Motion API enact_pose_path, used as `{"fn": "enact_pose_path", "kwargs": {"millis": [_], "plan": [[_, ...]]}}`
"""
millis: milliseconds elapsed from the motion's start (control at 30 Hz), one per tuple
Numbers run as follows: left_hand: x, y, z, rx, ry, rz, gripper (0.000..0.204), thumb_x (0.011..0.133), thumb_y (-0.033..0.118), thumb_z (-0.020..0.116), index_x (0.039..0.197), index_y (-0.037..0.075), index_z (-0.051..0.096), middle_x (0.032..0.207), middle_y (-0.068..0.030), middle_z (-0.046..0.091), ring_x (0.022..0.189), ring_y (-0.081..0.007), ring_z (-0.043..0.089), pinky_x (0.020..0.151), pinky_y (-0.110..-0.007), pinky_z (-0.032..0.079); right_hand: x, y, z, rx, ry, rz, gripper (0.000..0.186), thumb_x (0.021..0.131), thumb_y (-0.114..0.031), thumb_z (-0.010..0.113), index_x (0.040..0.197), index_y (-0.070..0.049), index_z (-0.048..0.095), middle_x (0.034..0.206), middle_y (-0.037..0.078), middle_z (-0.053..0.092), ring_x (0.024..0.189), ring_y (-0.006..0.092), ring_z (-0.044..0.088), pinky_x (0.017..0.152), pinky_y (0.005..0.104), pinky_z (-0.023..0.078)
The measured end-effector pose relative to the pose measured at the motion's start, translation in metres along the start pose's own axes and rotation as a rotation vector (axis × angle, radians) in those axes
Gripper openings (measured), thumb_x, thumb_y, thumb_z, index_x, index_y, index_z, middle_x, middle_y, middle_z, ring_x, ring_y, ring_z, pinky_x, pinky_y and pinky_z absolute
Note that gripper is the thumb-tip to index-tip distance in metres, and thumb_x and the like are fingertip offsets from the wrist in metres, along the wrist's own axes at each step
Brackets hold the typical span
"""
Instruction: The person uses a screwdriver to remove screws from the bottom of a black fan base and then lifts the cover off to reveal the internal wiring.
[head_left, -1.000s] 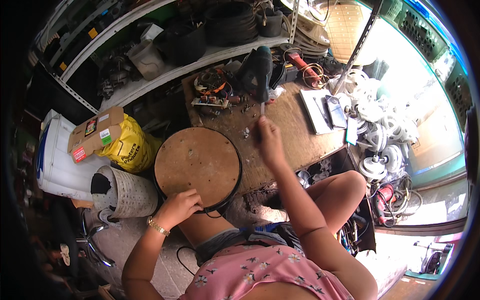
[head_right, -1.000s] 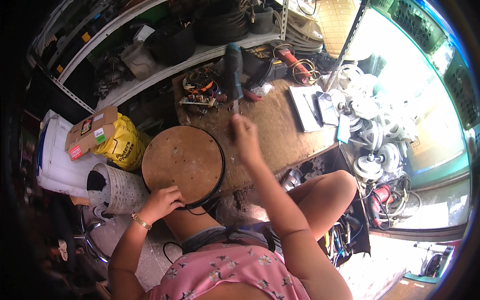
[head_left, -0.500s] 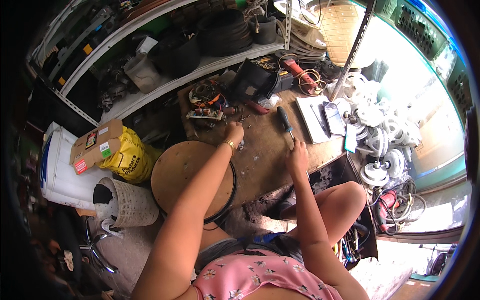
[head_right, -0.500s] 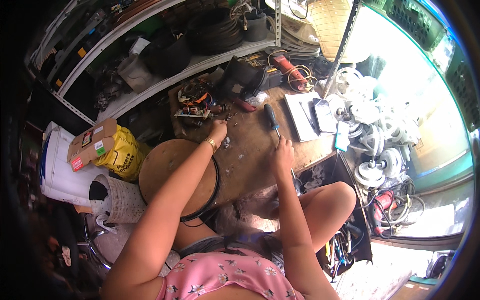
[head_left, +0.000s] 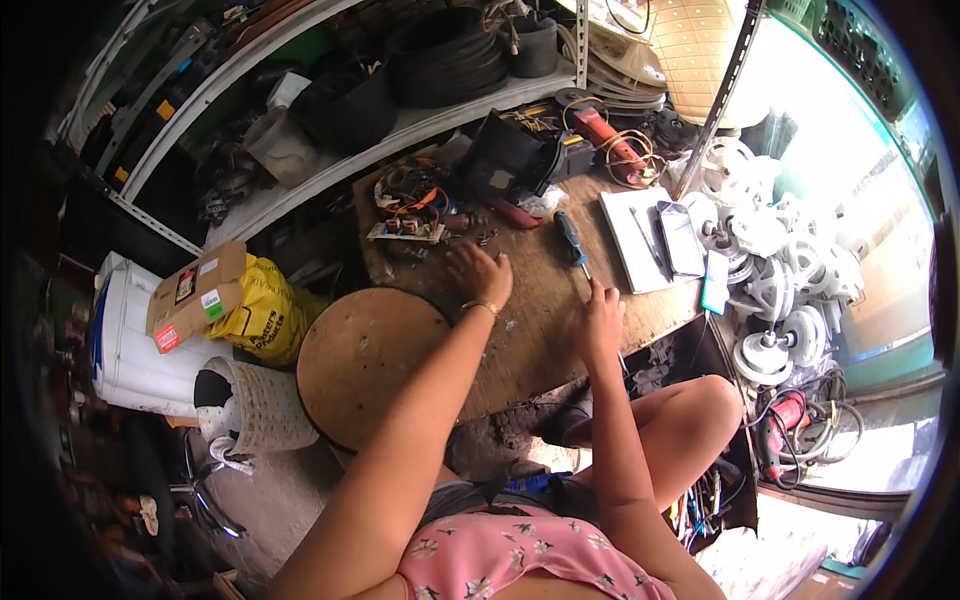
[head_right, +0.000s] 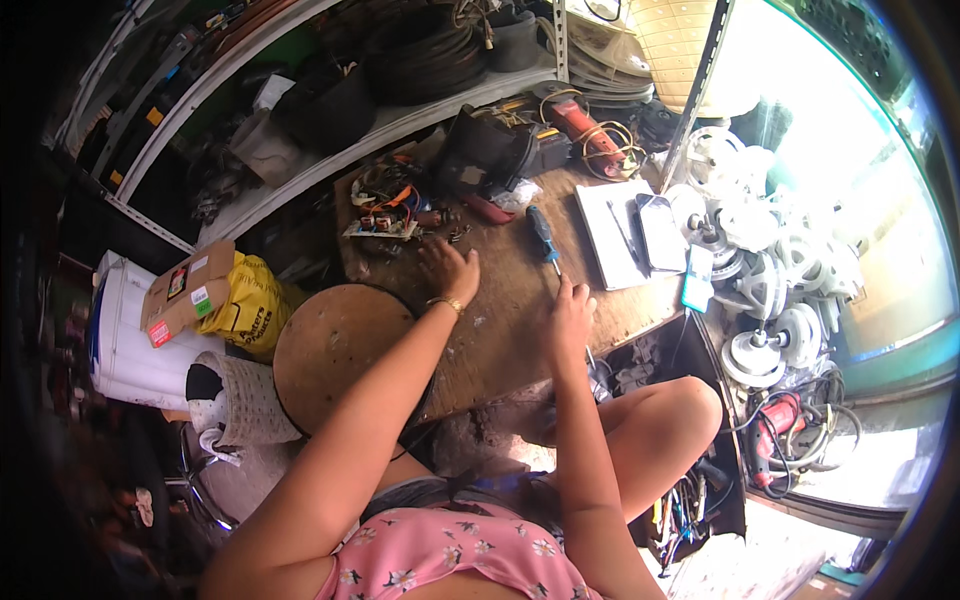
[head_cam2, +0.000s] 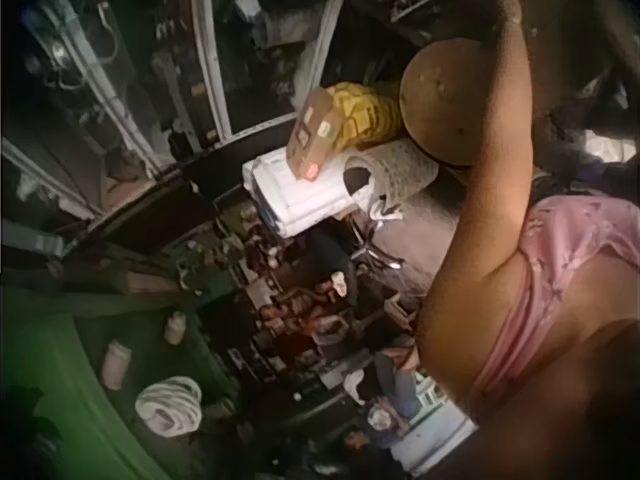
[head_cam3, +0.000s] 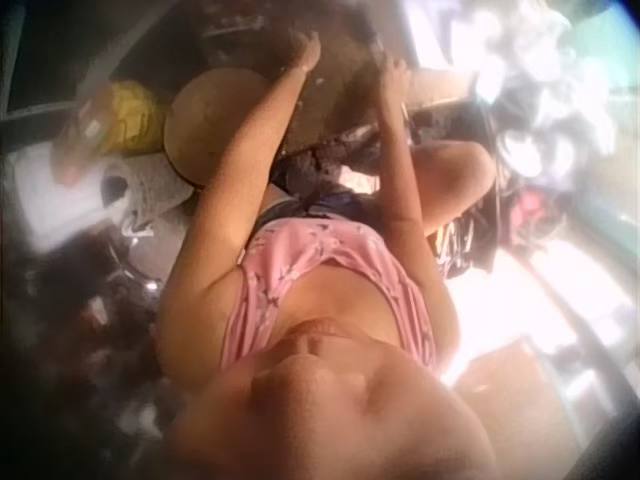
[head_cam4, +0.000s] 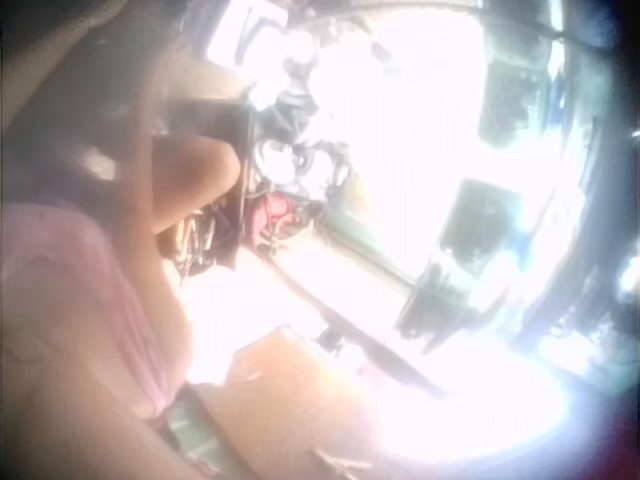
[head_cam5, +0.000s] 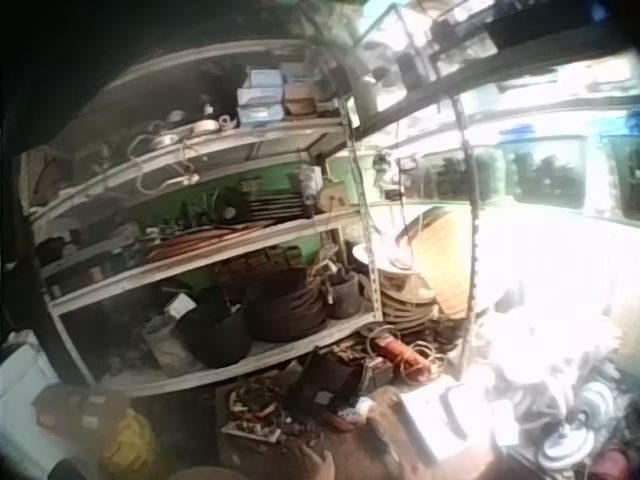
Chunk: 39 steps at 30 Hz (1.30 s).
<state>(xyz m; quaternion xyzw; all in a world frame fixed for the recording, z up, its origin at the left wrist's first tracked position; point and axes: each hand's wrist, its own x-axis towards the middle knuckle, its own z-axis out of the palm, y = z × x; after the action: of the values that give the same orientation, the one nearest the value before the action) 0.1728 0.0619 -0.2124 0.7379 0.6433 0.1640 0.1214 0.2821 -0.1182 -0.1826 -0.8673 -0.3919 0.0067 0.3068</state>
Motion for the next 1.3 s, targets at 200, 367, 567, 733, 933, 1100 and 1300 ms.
{"fn": "enact_pose_path", "kwargs": {"millis": [200, 367, 567, 733, 933, 1100, 1300], "plan": [[0.0, 0.012, 0.01, -0.371, 0.076, 0.39, 0.068, 0.088, 0.027, 0.06, 0.142, -0.004, 0.032, 0.149, -0.0302, 0.028, 0.14, -0.0428, 0.027, 0.114, -0.05, 0.024, 0.021, 0.022, 0.014, -0.06, 0.122, -0.119, 0.047, 0.079, -0.009, 0.062, 0.125, -0.009, 0.057, 0.114, 0.016, 0.05, 0.102, 0.0362, 0.051, 0.087, 0.048, 0.045], [0.003, -0.035, -0.133, -0.611, -0.144, 0.752, 0.038, 0.088, 0.014, 0.061, 0.124, 0.004, 0.059, 0.133, -0.0153, 0.052, 0.123, -0.029, 0.05, 0.105, -0.038, 0.038, 0.007, -0.001, -0.014, 0.048, 0.135, -0.231, 0.045, 0.075, -0.01, 0.072, 0.118, -0.01, 0.061, 0.123, 0.016, 0.05, 0.111, 0.0372, 0.049, 0.094, 0.0462, 0.041], [-0.018, -0.213, -0.267, -0.355, 0.071, 0.32, 0.031, 0.088, 0.01, 0.06, 0.118, 0.002, 0.062, 0.113, -0.0109, 0.063, 0.096, -0.0234, 0.062, 0.085, -0.033, 0.05, -0.067, -0.1, -0.029, 0.5, -0.289, -0.651, 0.051, 0.071, -0.015, 0.078, 0.119, -0.009, 0.061, 0.128, 0.018, 0.05, 0.117, 0.0399, 0.048, 0.098, 0.0451, 0.041], [-0.049, -0.283, -0.279, -0.13, 0.005, 0.113, 0.031, 0.092, 0.015, 0.057, 0.118, -0.001, 0.062, 0.112, -0.0161, 0.066, 0.095, -0.0238, 0.064, 0.085, -0.032, 0.049, -0.129, -0.144, -0.034, 0.531, -0.538, -0.943, 0.054, 0.067, -0.02, 0.08, 0.116, -0.011, 0.062, 0.129, 0.017, 0.049, 0.117, 0.0385, 0.047, 0.098, 0.0475, 0.04], [-0.059, -0.3, -0.265, -0.274, -0.013, 0.087, 0.034, 0.093, 0.026, 0.055, 0.114, 0.001, 0.065, 0.108, -0.0188, 0.068, 0.101, -0.0325, 0.065, 0.087, -0.037, 0.049, -0.15, -0.175, -0.032, 0.493, -0.544, -1.092, 0.052, 0.065, -0.022, 0.08, 0.113, -0.012, 0.063, 0.127, 0.013, 0.05, 0.116, 0.0342, 0.047, 0.096, 0.0471, 0.039], [-0.058, -0.297, -0.262, -0.284, 0.017, 0.129, 0.035, 0.095, 0.029, 0.053, 0.112, 0.002, 0.066, 0.107, -0.0197, 0.067, 0.101, -0.0351, 0.064, 0.086, -0.039, 0.049, -0.157, -0.189, -0.029, 0.401, -0.5, -1.106, 0.052, 0.062, -0.023, 0.079, 0.11, -0.013, 0.063, 0.123, 0.012, 0.052, 0.111, 0.0322, 0.05, 0.094, 0.0464, 0.04], [-0.06, -0.301, -0.261, -0.332, 0.042, 0.129, 0.038, 0.097, 0.031, 0.048, 0.112, 0.001, 0.065, 0.108, -0.0192, 0.066, 0.104, -0.0351, 0.062, 0.088, -0.039, 0.047, -0.156, -0.201, -0.036, 0.383, -0.427, -1.158, 0.046, 0.064, -0.022, 0.077, 0.106, -0.011, 0.062, 0.118, 0.01, 0.055, 0.104, 0.0298, 0.054, 0.087, 0.0428, 0.048]]}}
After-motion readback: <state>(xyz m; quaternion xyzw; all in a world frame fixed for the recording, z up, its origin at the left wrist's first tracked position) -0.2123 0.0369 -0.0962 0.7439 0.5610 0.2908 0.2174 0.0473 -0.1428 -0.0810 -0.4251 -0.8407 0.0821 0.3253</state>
